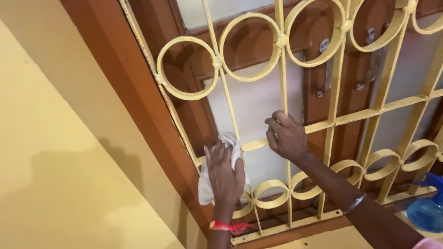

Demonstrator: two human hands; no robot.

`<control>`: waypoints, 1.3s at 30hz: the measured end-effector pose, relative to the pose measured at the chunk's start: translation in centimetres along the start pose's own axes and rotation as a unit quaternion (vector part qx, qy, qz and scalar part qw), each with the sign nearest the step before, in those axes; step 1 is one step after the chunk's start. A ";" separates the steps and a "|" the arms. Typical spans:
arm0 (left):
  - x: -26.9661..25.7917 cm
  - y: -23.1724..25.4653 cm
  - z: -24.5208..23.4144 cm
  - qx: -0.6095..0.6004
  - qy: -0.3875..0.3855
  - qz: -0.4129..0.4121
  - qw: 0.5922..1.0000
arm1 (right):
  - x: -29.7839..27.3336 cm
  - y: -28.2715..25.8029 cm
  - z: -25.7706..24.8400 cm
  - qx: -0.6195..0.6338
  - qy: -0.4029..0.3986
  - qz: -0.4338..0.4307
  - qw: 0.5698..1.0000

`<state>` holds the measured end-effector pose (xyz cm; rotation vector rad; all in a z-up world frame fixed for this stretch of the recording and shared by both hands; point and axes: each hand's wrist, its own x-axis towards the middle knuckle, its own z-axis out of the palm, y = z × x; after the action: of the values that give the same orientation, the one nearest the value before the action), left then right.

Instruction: The person wipes a yellow metal security grille with a white cloth. They systematically clean the circular and linear bars of the grille, moving from the upper sections downwards.

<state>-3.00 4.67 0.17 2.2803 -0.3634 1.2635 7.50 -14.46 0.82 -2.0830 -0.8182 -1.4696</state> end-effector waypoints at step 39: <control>-0.3 6.1 10.8 0.019 -0.017 0.074 0.997 | -1.5 8.5 -4.8 0.059 -0.152 0.047 0.986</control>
<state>1.79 -6.32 -3.02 2.3452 -0.5344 1.3148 9.78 -24.06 0.75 -2.2516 -0.8807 -1.0424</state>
